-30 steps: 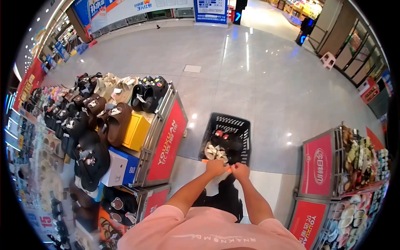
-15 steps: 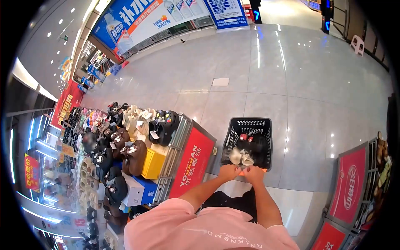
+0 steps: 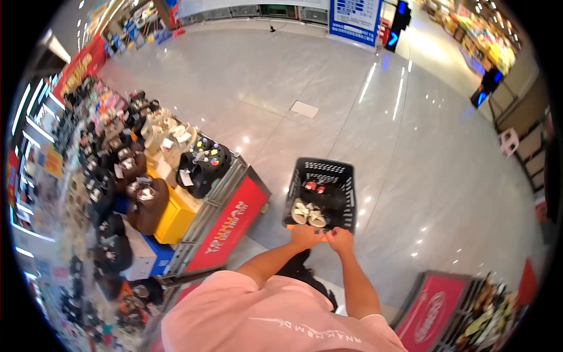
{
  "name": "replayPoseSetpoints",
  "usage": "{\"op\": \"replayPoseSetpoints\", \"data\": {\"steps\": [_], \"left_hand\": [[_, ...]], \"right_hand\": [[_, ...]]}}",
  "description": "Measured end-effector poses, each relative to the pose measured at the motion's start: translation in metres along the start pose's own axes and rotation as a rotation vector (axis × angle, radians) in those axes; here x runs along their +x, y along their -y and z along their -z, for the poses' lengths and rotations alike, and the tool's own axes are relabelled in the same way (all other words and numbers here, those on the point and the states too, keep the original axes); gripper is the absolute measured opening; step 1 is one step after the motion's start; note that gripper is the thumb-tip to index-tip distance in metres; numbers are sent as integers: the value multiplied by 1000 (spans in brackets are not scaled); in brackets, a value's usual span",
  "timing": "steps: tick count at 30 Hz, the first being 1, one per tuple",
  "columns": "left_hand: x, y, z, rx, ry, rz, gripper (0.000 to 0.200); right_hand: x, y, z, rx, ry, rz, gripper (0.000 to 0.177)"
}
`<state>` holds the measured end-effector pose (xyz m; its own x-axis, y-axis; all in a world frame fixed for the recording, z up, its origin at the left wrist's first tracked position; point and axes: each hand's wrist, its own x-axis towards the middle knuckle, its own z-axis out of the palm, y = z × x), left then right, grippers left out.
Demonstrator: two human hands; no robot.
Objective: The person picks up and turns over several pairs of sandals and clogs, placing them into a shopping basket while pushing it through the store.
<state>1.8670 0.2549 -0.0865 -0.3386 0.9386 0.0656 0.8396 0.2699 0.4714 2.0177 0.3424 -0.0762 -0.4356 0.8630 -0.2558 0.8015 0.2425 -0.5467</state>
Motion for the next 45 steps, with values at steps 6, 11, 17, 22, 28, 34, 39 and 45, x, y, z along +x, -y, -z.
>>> {"op": "replayPoseSetpoints", "data": {"steps": [6, 11, 17, 22, 28, 34, 39, 45], "left_hand": [[79, 4, -5, -9, 62, 174, 44], [141, 13, -10, -48, -17, 249, 38], [220, 35, 17, -258, 83, 175, 41], [288, 70, 14, -434, 161, 250, 40], [372, 107, 21, -374, 138, 388, 37], [435, 156, 26, -450, 38, 509, 31], [465, 198, 43, -409, 6, 566, 33], [501, 246, 72, -391, -111, 641, 35]], "right_hand": [[93, 5, 20, -170, 76, 55, 32], [182, -1, 26, -224, 78, 299, 36], [289, 20, 47, -271, 188, 333, 35], [381, 58, 59, -251, 201, 479, 33], [489, 109, 52, -178, 226, 531, 29], [579, 181, 48, -159, 296, 626, 29], [626, 234, 32, -148, 375, 616, 29], [677, 299, 4, -270, 443, 647, 30]]}}
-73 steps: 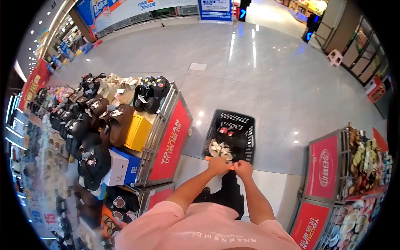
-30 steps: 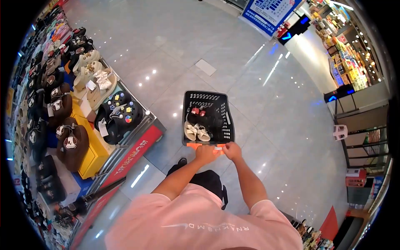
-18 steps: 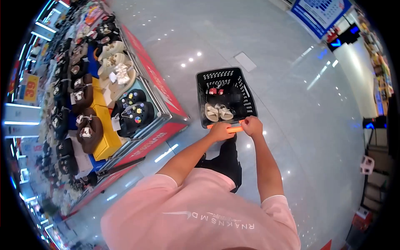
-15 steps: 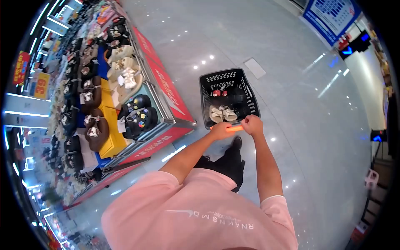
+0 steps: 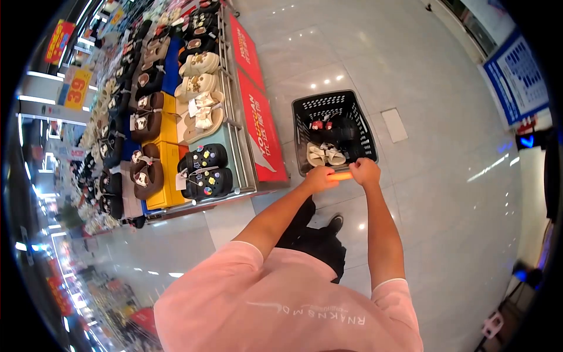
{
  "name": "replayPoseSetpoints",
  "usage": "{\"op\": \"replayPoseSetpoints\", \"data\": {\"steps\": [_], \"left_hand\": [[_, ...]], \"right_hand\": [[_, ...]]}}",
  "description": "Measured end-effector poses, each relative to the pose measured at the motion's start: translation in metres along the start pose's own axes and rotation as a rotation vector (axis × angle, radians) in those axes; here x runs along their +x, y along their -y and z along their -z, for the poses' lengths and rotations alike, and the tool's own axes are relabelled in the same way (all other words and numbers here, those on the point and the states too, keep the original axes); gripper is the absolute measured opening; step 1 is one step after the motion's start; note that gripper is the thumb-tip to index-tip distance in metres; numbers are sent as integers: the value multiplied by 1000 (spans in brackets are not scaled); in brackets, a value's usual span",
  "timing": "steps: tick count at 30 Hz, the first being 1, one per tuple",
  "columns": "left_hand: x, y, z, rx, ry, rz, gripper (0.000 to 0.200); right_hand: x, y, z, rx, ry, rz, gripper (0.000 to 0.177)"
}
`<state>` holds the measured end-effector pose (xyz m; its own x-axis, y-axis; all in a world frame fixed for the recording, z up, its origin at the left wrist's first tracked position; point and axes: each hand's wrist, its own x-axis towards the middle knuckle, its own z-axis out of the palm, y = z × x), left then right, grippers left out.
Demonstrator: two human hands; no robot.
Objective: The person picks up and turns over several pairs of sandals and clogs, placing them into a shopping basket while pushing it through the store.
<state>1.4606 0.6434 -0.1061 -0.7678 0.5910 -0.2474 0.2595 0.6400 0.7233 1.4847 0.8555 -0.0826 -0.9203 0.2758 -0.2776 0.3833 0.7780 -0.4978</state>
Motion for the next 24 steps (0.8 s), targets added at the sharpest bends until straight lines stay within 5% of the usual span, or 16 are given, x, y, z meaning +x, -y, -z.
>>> {"op": "replayPoseSetpoints", "data": {"steps": [24], "left_hand": [[234, 88, 189, -46, -174, 4, 44]], "right_hand": [[311, 119, 6, -140, 126, 107, 36]]}}
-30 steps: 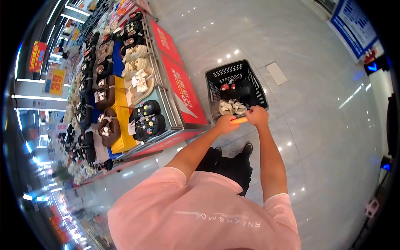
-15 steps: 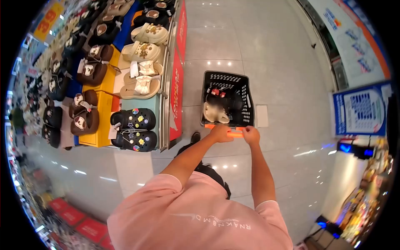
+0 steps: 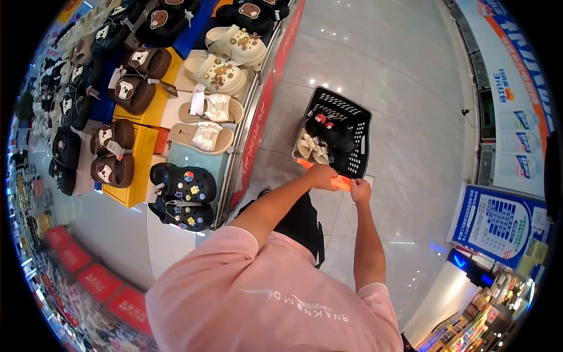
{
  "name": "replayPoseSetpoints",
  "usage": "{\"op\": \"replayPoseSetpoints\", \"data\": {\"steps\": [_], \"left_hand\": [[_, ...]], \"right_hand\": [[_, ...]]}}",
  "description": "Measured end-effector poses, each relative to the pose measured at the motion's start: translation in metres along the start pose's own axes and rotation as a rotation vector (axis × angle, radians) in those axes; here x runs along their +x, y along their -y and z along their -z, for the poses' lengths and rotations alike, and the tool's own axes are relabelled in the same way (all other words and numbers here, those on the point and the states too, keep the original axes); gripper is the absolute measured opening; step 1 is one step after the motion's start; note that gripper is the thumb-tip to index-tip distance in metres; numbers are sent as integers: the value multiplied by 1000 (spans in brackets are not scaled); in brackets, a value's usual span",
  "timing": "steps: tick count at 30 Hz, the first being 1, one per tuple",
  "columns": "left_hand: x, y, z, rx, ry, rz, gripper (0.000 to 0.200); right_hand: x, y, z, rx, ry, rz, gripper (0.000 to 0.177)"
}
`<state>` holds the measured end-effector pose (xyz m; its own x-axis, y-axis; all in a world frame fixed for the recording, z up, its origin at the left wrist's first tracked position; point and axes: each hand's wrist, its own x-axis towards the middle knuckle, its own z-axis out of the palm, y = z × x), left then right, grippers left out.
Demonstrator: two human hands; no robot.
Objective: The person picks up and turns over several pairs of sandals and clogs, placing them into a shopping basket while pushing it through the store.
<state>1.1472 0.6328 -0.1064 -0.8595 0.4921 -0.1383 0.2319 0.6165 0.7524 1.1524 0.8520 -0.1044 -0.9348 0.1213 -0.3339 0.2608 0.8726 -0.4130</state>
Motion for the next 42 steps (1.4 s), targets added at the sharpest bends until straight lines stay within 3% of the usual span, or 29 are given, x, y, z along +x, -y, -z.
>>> {"op": "replayPoseSetpoints", "data": {"steps": [8, 11, 14, 15, 18, 20, 22, 23, 24, 26, 27, 28, 30, 33, 35, 39, 42], "left_hand": [[87, 11, 35, 163, 21, 192, 42], [118, 29, 34, 298, -134, 15, 41], [119, 28, 55, 243, -231, -5, 48], [112, 15, 78, 174, -177, 50, 53], [73, 17, 125, -74, -415, 153, 52], [27, 24, 158, 112, -606, 325, 47], [-25, 28, 210, 123, -524, 477, 44], [-39, 17, 241, 143, -487, 664, 44], [-52, 13, 267, 156, -448, 849, 44], [-80, 48, 285, 223, -702, 908, 44], [-86, 57, 298, 201, -847, 892, 43], [-90, 64, 307, 174, -986, 874, 42], [-87, 86, 319, 250, -1090, 868, 40], [-80, 118, 327, 231, -1190, 858, 41], [-78, 125, 329, 112, -1192, 857, 38], [-88, 147, 317, 229, -1214, 722, 35], [-91, 138, 313, 176, -1281, 683, 36]], "right_hand": [[103, 25, 31, 4, 28, 89, 37], [142, 28, 40, 10, 47, 142, 37], [170, 28, 47, 37, 17, 190, 37], [177, 30, 51, 58, -8, 226, 37], [200, 35, 58, 63, 79, 232, 37], [227, 25, 57, 77, 279, 304, 36], [268, 4, 42, 560, 564, 250, 32], [276, 20, 68, 745, 722, 9, 24], [279, 47, 91, 731, 720, -157, 22], [308, 74, 74, 485, 522, 20, 23], [351, 59, 30, 349, 411, 299, 26], [336, 107, 45, 160, 237, 506, 28], [312, 204, 56, 281, 305, 596, 28], [319, 302, 9, 300, 499, 752, 29], [264, 380, 30, 388, 434, 868, 26], [254, 471, -7, 639, 463, 956, 21], [245, 511, -26, 558, 178, 1166, 20]]}}
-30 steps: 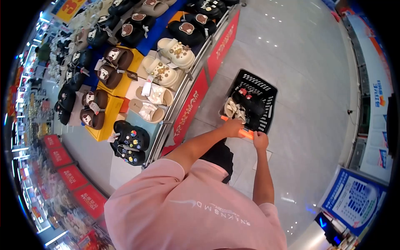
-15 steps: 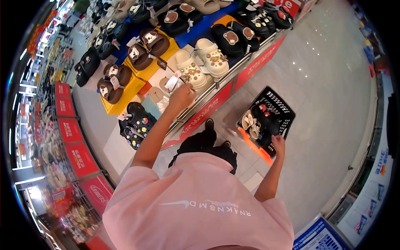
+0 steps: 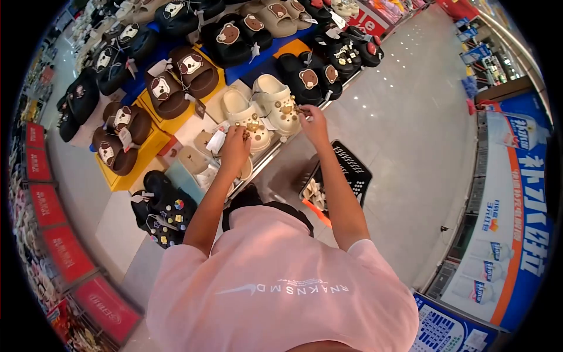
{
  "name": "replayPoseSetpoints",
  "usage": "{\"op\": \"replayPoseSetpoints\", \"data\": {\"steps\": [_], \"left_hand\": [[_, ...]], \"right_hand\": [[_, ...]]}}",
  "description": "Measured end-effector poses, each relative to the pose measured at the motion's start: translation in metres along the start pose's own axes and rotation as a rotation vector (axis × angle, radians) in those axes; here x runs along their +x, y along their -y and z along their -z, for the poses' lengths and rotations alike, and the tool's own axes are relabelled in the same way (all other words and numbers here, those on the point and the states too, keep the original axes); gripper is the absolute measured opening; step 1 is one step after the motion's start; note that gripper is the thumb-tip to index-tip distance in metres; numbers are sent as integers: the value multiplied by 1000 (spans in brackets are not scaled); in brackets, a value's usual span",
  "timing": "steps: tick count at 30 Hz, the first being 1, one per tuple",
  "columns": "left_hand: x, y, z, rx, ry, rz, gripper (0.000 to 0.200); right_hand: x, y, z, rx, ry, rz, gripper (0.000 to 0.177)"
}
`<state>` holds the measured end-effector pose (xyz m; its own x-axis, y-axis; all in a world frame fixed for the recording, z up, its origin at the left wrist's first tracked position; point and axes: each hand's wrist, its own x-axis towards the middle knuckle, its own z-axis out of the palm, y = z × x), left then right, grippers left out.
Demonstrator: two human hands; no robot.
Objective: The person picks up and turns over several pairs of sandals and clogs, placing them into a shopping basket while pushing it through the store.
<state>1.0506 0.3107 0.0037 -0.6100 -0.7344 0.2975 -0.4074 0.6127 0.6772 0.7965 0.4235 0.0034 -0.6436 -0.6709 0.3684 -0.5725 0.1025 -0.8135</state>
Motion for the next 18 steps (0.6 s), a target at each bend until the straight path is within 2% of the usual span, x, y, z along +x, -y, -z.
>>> {"op": "replayPoseSetpoints", "data": {"steps": [3, 7, 13, 16, 18], "left_hand": [[-1, -10, 8, -74, 2, 201, 40], [4, -21, 7, 17, -119, 107, 37], [12, -19, -10, 58, -155, 96, 33], [13, -22, -3, 49, -140, 107, 30], [16, -23, -2, 39, -127, 130, 30]], "right_hand": [[10, 0, -15, -91, 78, 79, 20], [16, 1, -26, -134, 111, -90, 25], [13, 35, -35, -545, 64, 130, 36], [12, 17, -41, -396, 64, 101, 38], [13, 8, -42, -178, 85, -14, 38]]}}
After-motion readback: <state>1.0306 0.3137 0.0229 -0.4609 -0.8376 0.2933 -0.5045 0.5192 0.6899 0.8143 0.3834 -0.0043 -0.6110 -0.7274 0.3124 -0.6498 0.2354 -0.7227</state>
